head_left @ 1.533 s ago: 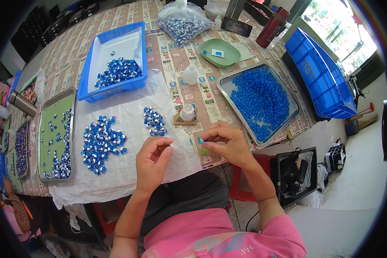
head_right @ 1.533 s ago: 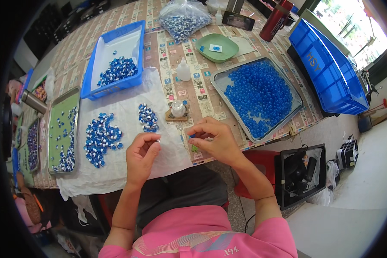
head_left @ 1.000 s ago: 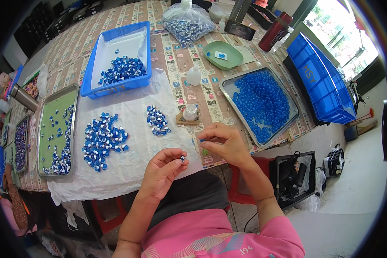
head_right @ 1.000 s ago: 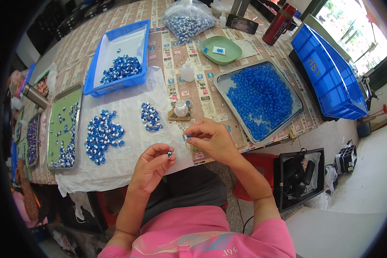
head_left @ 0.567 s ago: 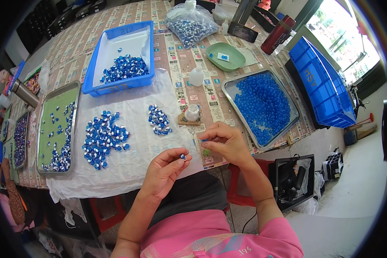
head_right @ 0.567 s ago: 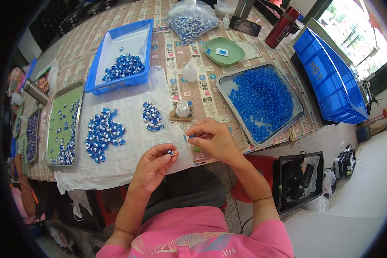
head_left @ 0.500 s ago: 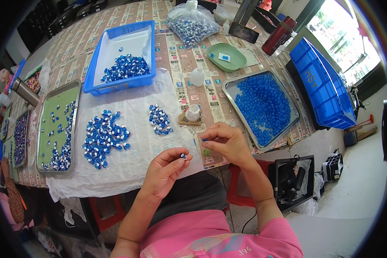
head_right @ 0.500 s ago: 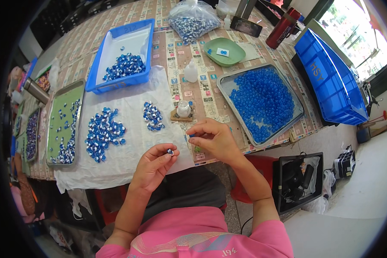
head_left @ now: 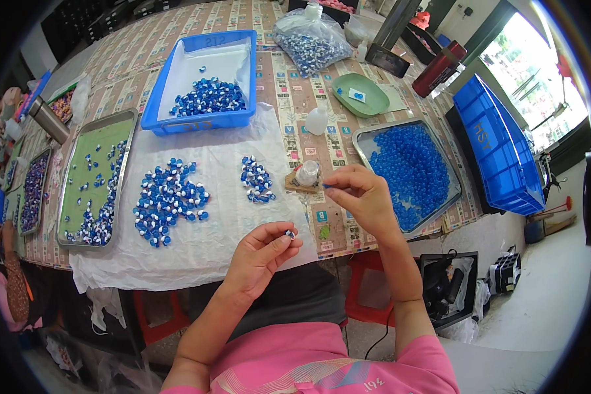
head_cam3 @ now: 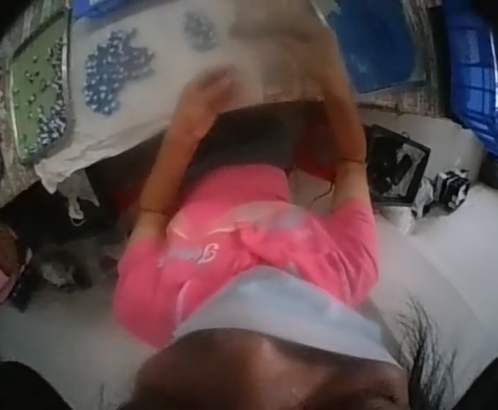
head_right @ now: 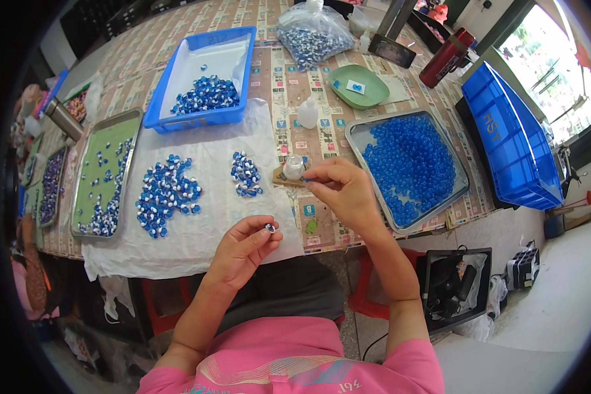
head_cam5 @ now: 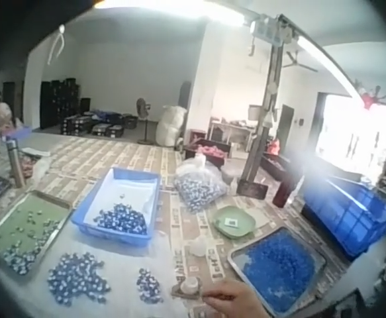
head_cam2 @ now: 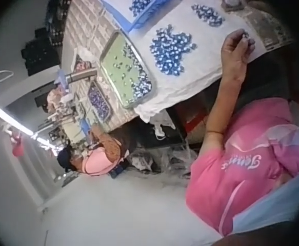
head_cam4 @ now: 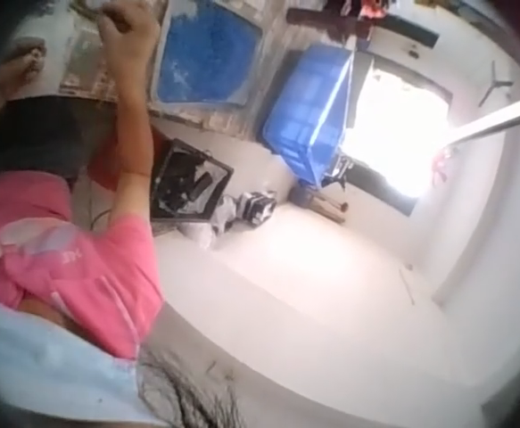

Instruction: Assembling small toy components by placing blue plastic pieces into silver bases.

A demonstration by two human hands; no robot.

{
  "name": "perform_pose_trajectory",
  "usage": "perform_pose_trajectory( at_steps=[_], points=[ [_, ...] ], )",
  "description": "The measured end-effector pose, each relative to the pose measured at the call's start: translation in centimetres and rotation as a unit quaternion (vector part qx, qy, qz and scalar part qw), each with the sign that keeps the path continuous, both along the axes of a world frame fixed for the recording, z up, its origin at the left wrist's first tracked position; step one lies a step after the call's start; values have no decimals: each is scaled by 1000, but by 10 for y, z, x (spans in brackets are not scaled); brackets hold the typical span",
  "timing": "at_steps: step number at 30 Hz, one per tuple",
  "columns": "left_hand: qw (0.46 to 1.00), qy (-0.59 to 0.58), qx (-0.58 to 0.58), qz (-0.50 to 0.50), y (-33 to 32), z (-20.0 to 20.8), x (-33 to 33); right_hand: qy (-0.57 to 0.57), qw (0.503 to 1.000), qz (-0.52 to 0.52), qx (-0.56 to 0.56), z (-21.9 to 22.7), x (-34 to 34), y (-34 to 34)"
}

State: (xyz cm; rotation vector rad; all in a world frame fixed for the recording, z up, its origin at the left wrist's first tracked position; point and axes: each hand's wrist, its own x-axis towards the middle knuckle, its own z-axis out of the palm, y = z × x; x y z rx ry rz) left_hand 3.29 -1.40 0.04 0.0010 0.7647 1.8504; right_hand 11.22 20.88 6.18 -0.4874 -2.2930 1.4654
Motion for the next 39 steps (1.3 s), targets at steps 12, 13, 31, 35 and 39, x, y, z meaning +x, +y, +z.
perform_pose_trajectory(
  at_steps=[12,13,31,35,39],
  points=[
    [1000,-14,8,23,-6,4,-4,-41,970,5,240,11,-48,-4],
    [1000,-15,14,23,-6,5,-5,-41,970,6,240,10,-50,-5],
    [999,-21,22,29,-1,-2,-4,2,987,107,119,15,1,-50],
    [1000,-11,17,18,1,-5,-2,0,990,93,107,6,12,-58],
    [1000,-6,16,11,2,-5,1,7,992,87,96,1,14,-58]
  ],
)
